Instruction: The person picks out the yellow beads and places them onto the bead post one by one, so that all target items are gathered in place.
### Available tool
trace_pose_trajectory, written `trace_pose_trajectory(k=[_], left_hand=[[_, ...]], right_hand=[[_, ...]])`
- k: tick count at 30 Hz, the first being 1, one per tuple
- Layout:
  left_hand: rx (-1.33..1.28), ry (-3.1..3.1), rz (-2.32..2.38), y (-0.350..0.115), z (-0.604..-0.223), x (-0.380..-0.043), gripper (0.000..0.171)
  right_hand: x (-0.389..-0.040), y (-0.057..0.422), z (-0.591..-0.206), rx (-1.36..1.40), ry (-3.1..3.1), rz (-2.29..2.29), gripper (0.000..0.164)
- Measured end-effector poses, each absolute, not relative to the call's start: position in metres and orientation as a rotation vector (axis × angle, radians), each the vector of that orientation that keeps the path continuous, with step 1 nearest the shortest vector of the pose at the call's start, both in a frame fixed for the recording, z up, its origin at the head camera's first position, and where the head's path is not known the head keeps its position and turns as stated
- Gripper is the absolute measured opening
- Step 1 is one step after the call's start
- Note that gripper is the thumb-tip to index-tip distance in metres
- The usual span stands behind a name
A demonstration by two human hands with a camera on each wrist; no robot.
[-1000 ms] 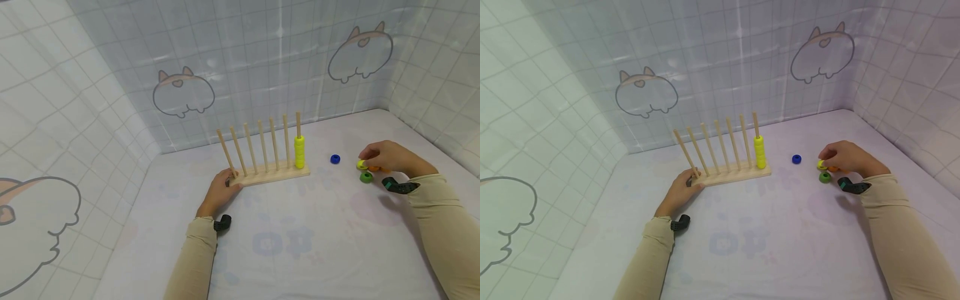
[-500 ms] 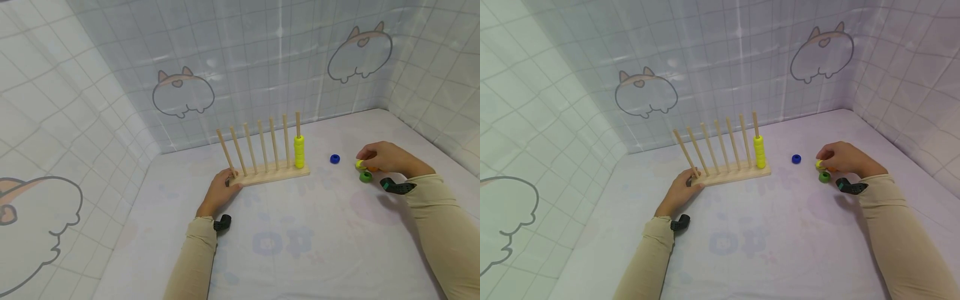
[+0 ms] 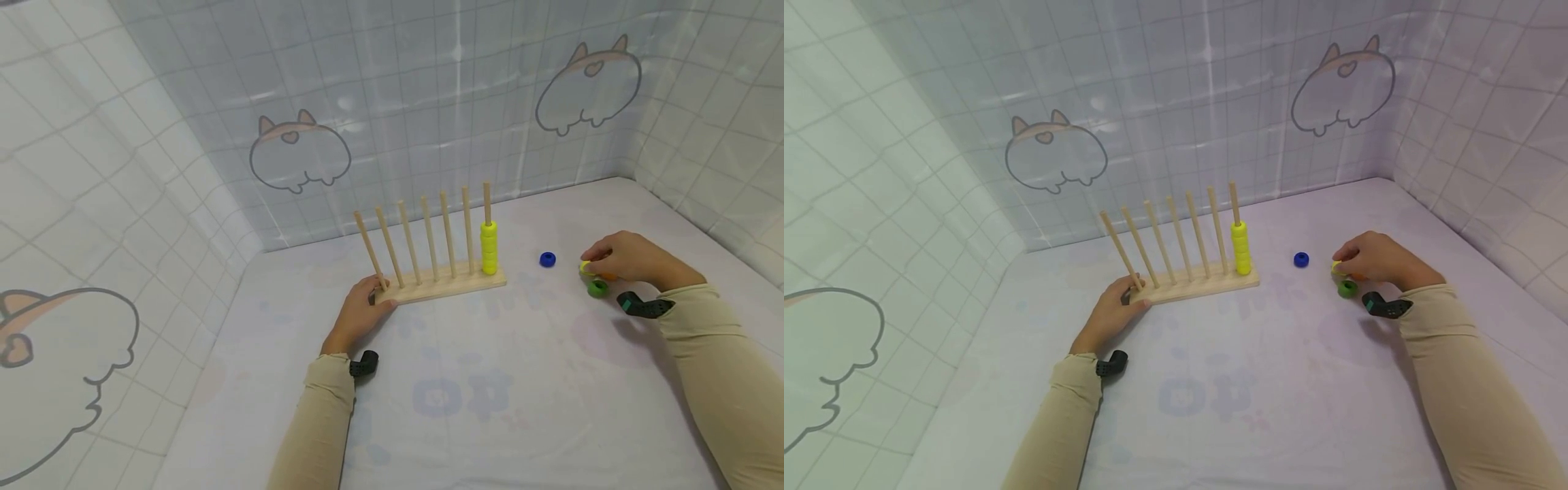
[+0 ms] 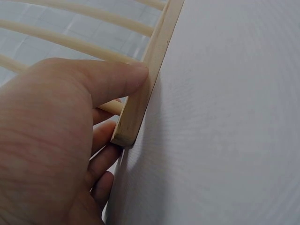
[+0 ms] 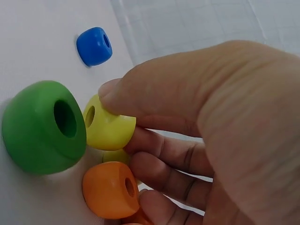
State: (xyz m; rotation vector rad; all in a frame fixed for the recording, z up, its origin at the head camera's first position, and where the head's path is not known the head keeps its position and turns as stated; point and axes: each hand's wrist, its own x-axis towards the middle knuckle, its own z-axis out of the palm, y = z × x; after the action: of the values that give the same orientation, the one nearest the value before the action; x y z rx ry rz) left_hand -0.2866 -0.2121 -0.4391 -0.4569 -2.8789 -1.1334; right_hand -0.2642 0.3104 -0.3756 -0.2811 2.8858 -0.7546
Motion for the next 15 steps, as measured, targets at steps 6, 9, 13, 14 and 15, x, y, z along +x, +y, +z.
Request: trace_pose_trajectory(k=[6,9,13,14,15], left_hand=[[-0.452,-2.886,-1.132,-0.2116,-0.4401,-0.2870,0.048],[-0.451,-2.883,-1.134,-0.2118,-0.4396,-0.2864,0.048],[-0.459,-2.878,-1.137,-0.2121,-0.4393,-0.2864,0.049],[-0.464,-2.875,-1.141,-0.2121,-0.4393,-0.2865,0.049],[-0.471,-2.873,-1.142,-0.2121,-0.4392,-0.2867,0.050]], right_hand=[[-0.2648,0.3082,-0.3758,-0.315,2.909,-0.728,0.034],[-0.2640,0.3070,-0.3746,-0.354,2.926,-0.704,0.034],[-0.2631,0.3065,-0.3740,-0.367,2.918,-0.697,0.038],[-0.2628,0.3064,-0.3739,-0.359,2.913,-0.702,0.039],[-0.2625,0.3063,-0.3740,-0.350,2.907,-0.707,0.040]])
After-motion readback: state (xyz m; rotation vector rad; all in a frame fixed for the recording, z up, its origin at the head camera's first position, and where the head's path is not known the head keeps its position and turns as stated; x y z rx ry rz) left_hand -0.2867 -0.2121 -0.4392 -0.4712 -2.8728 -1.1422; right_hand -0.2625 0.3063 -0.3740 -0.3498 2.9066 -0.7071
